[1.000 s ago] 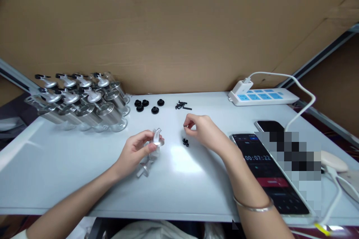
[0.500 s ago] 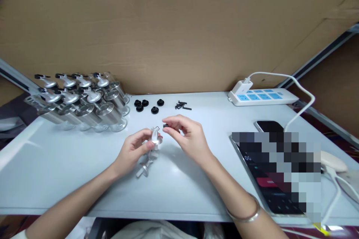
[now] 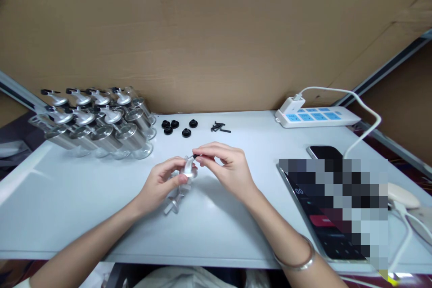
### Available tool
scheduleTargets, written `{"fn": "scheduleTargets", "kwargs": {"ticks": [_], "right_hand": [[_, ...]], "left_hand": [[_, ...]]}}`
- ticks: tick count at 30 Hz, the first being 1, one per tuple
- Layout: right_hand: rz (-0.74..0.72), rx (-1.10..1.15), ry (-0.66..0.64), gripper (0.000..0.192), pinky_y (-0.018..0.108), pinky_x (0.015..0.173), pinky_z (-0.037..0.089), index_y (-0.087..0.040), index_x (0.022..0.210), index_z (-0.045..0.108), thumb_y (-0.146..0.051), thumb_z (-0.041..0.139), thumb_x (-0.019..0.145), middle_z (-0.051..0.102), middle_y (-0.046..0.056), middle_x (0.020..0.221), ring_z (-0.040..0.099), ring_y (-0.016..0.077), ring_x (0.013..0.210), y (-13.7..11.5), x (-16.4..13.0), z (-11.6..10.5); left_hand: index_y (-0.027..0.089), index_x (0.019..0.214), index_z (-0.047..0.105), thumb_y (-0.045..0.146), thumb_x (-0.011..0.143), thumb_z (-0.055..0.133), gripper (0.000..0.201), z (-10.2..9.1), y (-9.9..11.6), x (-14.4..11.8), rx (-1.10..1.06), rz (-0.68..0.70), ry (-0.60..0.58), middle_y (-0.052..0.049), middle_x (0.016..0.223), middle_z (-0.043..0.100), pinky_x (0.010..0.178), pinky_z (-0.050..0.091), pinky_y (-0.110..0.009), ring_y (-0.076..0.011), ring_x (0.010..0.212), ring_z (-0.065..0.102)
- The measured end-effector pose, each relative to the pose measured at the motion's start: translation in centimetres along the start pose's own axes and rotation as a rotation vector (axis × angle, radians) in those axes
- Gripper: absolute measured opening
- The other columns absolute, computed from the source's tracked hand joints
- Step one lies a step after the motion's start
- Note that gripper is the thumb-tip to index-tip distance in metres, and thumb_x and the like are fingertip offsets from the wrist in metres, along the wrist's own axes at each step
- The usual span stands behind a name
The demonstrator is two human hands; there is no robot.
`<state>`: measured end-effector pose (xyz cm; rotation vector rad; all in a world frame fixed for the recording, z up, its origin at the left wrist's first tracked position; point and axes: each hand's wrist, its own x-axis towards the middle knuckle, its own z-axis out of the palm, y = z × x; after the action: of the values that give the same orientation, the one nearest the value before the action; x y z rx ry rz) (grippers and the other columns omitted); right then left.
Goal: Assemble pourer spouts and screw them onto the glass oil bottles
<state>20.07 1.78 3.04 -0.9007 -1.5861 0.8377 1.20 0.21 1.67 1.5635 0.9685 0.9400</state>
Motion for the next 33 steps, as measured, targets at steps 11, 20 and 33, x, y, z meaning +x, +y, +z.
{"fn": "scheduleTargets", "kwargs": {"ticks": [11, 20, 33], "right_hand": [[0.028, -0.044, 0.030, 0.009, 0.031, 0.056, 0.052, -0.022, 0.084, 0.075, -0.024, 0.071, 0.076, 0.075, 0.005, 0.078, 0.065, 0.0159, 0.061, 0.0, -0.1, 0.1], [0.055, 0.061, 0.039, 0.008, 0.033, 0.065, 0.054, -0.020, 0.073, 0.068, -0.025, 0.074, 0.073, 0.073, 0.005, 0.079, 0.068, 0.0191, 0.074, 0.5, -0.3, 0.6], [0.042, 0.065, 0.140, 0.009, 0.028, 0.062, 0.055, -0.021, 0.076, 0.068, -0.023, 0.075, 0.072, 0.070, 0.002, 0.073, 0.064, 0.0142, 0.065, 0.8, -0.9, 1.7]], "left_hand": [[0.019, 0.090, 0.070, 0.035, 0.081, 0.063, 0.019, 0.0, 0.4, 0.0, -0.028, -0.011, -0.006, -0.004, 0.086, 0.060, 0.070, 0.042, -0.027, -0.0172, 0.082, 0.052], [0.018, 0.090, 0.069, 0.035, 0.082, 0.063, 0.020, 0.0, 0.2, 0.1, -0.037, 0.024, 0.023, -0.004, 0.086, 0.061, 0.078, 0.041, -0.030, -0.0172, 0.083, 0.053], [0.017, 0.089, 0.069, 0.037, 0.082, 0.063, 0.022, 0.0, 0.2, -0.1, -0.046, 0.027, 0.018, -0.003, 0.084, 0.059, 0.078, 0.040, -0.030, -0.0177, 0.082, 0.053]]}}
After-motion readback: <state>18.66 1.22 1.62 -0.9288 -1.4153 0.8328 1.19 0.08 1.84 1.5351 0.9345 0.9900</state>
